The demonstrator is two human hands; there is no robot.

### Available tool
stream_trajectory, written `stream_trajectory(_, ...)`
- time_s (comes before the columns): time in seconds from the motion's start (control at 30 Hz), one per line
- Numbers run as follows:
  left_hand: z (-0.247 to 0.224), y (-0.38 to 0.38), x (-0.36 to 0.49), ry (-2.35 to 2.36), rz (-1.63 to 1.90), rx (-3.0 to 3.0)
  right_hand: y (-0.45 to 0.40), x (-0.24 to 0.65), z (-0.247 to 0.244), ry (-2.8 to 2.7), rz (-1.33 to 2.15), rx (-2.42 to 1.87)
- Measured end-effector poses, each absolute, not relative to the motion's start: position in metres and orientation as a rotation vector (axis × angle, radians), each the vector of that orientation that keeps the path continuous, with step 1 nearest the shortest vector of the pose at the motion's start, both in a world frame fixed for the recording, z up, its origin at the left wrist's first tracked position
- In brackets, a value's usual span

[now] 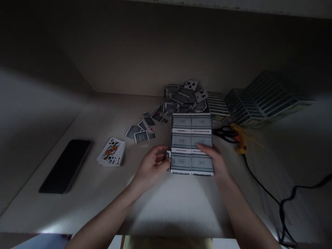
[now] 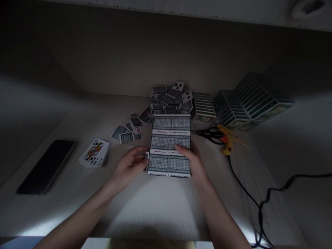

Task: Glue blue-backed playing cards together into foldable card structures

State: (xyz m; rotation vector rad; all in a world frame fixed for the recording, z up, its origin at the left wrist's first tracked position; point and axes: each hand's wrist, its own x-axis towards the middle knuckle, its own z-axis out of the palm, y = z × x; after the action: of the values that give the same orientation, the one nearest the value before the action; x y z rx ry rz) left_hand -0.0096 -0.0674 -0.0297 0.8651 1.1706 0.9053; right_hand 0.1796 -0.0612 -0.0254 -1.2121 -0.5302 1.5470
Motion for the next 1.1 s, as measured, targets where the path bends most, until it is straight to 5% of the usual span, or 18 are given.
stream_trajectory(1.1,-0.033,-0.08,-0.02,1.318,0.909,1.31,-0.075,0.175,-0.022,-0.846,1.252,-1.302)
